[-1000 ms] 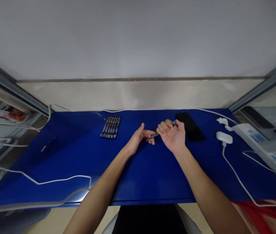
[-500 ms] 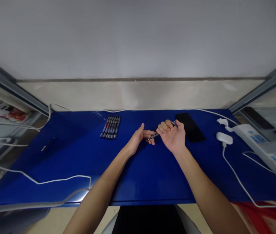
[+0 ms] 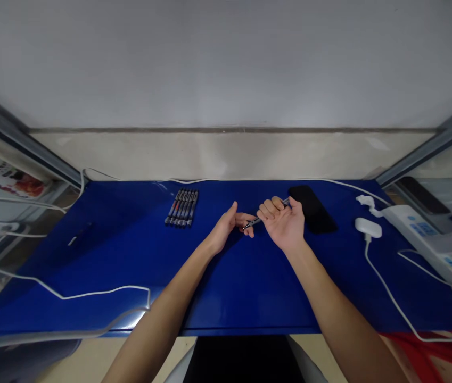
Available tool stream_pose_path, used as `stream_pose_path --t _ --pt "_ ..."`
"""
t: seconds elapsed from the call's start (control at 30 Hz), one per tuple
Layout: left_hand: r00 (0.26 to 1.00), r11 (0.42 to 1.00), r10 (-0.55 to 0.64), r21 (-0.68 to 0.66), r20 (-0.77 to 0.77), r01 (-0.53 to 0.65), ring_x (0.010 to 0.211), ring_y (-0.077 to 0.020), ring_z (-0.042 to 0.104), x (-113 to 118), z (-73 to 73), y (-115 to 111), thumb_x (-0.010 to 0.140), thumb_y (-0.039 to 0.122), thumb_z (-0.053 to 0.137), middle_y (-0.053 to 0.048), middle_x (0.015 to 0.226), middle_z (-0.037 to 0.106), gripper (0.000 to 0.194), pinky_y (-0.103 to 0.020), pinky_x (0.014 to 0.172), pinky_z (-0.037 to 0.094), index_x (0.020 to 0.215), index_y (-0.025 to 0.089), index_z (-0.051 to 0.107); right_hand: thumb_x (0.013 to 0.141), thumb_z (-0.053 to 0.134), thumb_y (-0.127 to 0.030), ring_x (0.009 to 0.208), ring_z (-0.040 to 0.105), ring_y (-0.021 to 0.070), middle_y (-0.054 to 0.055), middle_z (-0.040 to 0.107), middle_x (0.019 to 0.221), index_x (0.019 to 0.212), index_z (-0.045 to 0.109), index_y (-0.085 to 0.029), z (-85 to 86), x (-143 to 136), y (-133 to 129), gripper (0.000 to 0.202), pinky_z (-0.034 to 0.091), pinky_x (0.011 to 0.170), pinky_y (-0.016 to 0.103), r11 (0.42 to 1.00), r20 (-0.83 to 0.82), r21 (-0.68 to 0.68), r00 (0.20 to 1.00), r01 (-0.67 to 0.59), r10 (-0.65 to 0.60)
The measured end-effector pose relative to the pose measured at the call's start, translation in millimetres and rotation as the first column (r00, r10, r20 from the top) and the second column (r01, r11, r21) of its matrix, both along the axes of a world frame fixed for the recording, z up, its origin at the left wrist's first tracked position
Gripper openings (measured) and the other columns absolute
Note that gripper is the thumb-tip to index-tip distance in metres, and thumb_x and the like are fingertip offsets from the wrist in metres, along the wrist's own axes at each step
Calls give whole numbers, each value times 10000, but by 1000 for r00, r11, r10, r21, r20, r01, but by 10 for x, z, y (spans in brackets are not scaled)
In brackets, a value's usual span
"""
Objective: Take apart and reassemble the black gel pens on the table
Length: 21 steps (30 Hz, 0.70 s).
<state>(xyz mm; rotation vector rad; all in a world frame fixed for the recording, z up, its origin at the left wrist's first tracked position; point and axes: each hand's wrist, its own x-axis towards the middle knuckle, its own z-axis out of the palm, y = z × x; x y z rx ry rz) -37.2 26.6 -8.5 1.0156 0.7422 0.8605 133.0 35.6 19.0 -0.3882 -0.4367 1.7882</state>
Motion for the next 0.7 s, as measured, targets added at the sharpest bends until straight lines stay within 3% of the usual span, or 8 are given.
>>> stream_pose_path --t 0.7 --pt "1000 999 -3 32 -27 4 651 -185 580 11 -4 -1 956 643 213 -110 689 697 783 -325 702 383 1054 50 715 941 331 -442 519 275 131 -35 204 585 612 261 -213 -4 10 1 408 350 525 280 1000 14 19 1000 18 -18"
